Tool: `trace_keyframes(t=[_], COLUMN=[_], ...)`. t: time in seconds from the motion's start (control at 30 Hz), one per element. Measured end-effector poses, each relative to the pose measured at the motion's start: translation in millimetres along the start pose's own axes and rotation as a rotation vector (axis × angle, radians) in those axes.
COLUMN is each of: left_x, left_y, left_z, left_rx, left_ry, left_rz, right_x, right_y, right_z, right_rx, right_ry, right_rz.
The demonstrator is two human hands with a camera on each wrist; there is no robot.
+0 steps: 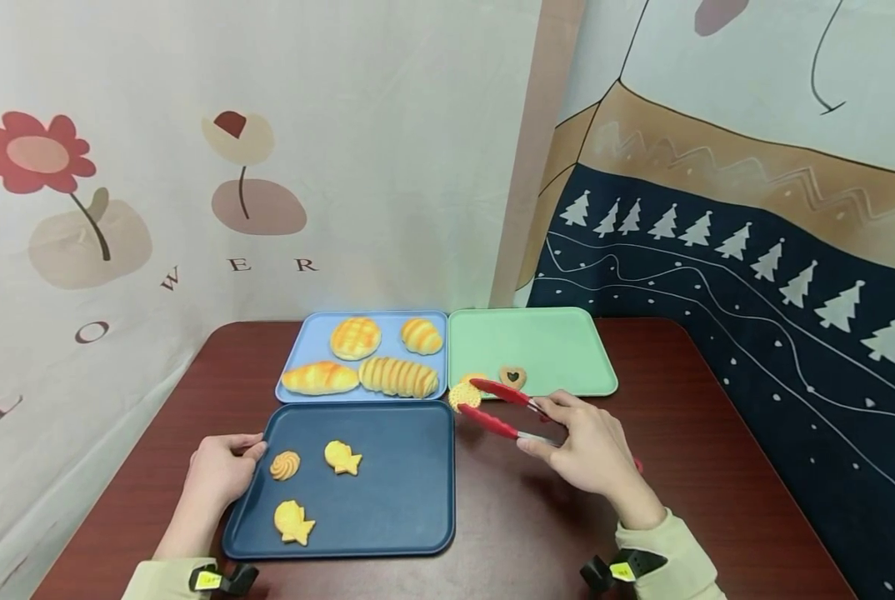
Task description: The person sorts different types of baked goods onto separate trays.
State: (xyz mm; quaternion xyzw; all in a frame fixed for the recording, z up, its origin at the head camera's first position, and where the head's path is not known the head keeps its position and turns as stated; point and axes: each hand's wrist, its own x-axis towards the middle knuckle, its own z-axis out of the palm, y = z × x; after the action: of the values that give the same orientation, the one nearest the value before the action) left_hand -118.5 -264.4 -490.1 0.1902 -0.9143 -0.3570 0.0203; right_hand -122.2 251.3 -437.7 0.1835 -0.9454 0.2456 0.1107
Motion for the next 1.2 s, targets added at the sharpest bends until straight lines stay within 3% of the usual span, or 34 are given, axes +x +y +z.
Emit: trace_keyframes(t=[0.7, 1.2], left_x=[0.8, 1.2], left_y=[1.0, -1.1], left_z=[-0.8, 0.2], left_rx=[-0.006, -0.006], left_ry=[-0.009, -0.004], left_rz=[-0.019, -0.019], right_x=[1.9, 4.6], right_y=[52.9, 81.4], right_z=[-5.5, -13.7], right_rx=[-0.037, -0.086], right_ry=[0.011, -0.053], right_rz=[0.168, 0.275])
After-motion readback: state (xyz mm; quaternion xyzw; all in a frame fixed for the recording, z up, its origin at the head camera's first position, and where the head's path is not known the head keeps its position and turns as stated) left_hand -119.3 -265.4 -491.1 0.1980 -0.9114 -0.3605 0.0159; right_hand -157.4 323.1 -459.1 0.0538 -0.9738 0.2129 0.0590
